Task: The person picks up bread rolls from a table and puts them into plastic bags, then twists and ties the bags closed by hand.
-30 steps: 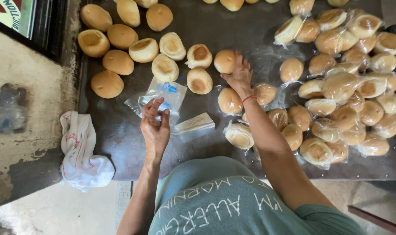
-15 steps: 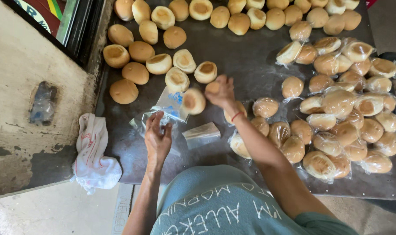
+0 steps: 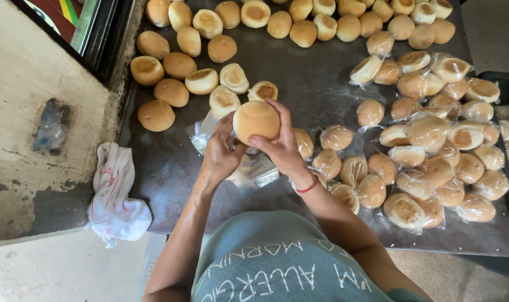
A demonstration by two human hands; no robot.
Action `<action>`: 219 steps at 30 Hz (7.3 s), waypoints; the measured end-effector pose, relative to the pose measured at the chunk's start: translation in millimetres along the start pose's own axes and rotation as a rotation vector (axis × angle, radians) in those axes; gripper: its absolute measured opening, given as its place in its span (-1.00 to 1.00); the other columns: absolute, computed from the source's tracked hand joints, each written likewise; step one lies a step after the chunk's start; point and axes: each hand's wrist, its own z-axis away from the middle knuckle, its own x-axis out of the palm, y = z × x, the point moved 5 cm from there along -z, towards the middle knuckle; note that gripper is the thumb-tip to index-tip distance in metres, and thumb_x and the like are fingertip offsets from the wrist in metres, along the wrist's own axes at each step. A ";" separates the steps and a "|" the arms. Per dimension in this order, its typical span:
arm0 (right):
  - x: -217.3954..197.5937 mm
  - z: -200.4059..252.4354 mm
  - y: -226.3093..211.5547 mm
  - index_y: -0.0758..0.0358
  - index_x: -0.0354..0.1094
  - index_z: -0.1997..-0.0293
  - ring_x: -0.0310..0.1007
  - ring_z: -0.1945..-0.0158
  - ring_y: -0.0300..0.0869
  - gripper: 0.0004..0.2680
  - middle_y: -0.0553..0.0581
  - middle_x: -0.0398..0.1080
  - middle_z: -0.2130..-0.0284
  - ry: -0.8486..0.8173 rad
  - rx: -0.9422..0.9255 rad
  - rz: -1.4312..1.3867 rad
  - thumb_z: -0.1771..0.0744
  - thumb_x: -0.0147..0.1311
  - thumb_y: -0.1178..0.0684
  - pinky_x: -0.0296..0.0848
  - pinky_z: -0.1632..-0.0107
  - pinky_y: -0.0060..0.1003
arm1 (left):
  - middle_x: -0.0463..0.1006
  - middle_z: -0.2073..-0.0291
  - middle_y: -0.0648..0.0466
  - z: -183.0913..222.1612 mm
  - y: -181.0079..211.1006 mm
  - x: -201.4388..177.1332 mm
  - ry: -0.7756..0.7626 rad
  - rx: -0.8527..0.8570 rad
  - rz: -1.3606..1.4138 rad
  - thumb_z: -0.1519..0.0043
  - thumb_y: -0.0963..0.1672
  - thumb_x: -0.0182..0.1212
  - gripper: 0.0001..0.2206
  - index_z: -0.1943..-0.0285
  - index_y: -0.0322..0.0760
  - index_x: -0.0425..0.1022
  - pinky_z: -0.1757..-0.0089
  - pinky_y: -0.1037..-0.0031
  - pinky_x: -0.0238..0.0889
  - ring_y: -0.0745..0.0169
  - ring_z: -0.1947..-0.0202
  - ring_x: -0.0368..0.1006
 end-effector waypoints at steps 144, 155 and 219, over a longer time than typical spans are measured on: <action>-119.7 19.7 -36.8 0.34 0.29 0.03 0.43 0.24 -0.01 -0.96 0.27 0.29 0.11 0.283 -0.202 1.320 -0.44 -0.04 0.27 0.42 0.19 -0.13 | 0.51 -0.01 0.01 -8.1 -63.3 1.6 0.270 -0.116 0.423 -0.41 -0.17 0.31 -0.85 0.04 -0.46 0.64 -0.07 0.47 0.40 0.34 0.01 0.50; -58.3 33.2 -65.1 0.38 0.28 0.02 0.45 0.11 0.04 -0.92 0.26 0.35 0.09 0.104 -0.572 1.315 -0.40 0.01 0.33 0.47 0.10 -0.10 | 0.57 0.01 0.02 -30.9 49.8 60.4 -0.062 0.295 -0.140 -0.23 -0.16 0.40 -0.80 0.00 -0.28 0.63 0.12 0.28 0.44 0.01 0.07 0.55; -56.6 -22.5 67.2 0.31 0.39 0.08 0.47 -0.19 -0.06 -0.93 0.16 0.42 -0.07 0.013 -0.055 0.745 -0.38 0.14 0.27 0.51 -0.20 -0.12 | 0.61 0.28 0.16 43.7 -89.4 22.9 0.076 -0.522 1.044 -0.28 -0.12 0.34 -0.88 0.20 -0.26 0.54 0.31 0.67 0.24 0.52 0.34 0.41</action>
